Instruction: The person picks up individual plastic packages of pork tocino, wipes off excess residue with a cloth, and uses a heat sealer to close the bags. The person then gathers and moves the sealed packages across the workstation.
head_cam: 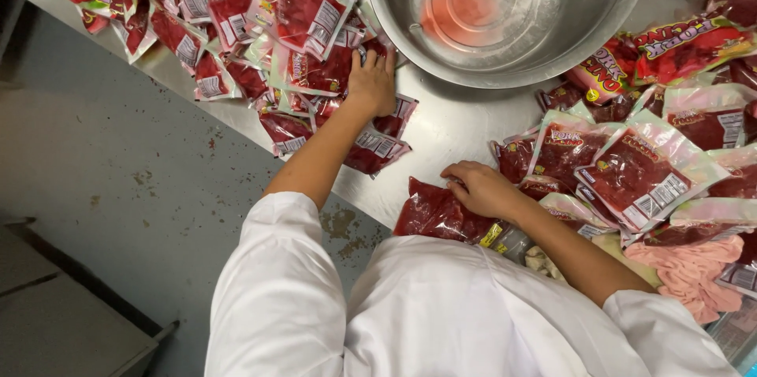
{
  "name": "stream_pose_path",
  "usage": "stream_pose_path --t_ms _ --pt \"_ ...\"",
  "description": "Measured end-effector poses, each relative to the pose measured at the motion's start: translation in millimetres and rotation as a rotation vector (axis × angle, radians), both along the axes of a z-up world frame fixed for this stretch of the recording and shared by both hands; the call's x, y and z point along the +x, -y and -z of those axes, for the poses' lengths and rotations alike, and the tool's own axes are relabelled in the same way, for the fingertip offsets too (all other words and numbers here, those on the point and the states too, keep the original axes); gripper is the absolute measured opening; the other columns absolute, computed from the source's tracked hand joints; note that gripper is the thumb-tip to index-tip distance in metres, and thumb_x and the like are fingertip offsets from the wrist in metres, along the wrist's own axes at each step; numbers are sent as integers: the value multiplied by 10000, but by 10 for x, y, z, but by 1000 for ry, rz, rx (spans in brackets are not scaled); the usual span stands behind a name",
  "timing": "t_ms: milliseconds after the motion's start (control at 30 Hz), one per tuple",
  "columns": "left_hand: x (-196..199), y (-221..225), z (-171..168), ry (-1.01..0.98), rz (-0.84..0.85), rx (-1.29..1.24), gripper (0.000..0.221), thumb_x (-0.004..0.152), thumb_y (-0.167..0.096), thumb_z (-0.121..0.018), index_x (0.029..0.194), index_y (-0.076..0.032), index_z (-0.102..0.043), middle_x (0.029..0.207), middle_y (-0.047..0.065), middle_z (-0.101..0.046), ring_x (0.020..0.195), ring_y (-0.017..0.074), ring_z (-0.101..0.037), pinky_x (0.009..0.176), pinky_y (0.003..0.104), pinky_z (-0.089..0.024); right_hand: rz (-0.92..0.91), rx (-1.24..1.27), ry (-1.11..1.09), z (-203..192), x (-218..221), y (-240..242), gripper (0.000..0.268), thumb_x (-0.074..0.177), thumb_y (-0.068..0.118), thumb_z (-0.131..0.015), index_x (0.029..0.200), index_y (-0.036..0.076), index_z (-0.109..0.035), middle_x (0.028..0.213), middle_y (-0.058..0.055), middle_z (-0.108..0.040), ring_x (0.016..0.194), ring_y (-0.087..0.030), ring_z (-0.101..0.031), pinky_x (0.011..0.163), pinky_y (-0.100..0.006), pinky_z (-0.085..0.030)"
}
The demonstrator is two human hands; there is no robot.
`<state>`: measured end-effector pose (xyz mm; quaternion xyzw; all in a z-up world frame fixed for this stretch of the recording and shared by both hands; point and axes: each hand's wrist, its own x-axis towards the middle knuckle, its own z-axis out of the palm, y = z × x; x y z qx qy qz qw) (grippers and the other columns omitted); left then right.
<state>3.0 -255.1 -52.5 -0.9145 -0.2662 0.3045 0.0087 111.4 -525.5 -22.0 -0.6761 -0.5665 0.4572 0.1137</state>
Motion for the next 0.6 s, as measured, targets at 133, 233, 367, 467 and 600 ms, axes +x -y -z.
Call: stream_pose_path --t_ms 133,233,367,467,600 --pt "28 4 7 21 0 39 767 894 -210 -498 1608 -43 -272 1547 151 -452 1427 393 -230 1145 655 -93 -23 25 0 46 -4 -23 285 990 192 -584 1232 69 -671 1085 -192 -727 1097 -378 -690 949 -466 -557" --pt "44 32 -52 30 -13 38 756 893 -224 -505 1608 -82 -307 1542 140 -441 1420 390 -227 1136 649 -104 -17 16 1 25 -4 -24 285 993 194 -580 1232 72 -674 1092 -185 -729 1104 -367 -692 955 -457 -555" --pt "54 30 -30 68 -37 42 765 873 -258 -535 1598 -114 -343 1504 133 -462 1409 391 -240 1127 645 -124 -15 4 -1 18 -18 -23 289 997 192 -574 1238 68 -675 1101 -183 -733 1113 -361 -693 965 -454 -552" --pt "68 -38 131 136 -64 49 678 916 -269 -504 1569 -119 -400 1477 124 -501 1395 388 -267 1130 652 -134 -27 -15 4 -28 -29 -46 309 999 204 -566 1260 69 -664 1127 -188 -726 1137 -366 -679 979 -459 -544" --pt "33 -184 662 473 -86 248 338 926 -250 -613 1227 -99 -638 1139 136 -713 1286 356 -441 1076 596 -263 -22 -22 6 -78 -37 -74 311 1007 203 -554 1263 64 -664 1132 -186 -726 1140 -356 -681 982 -450 -545"
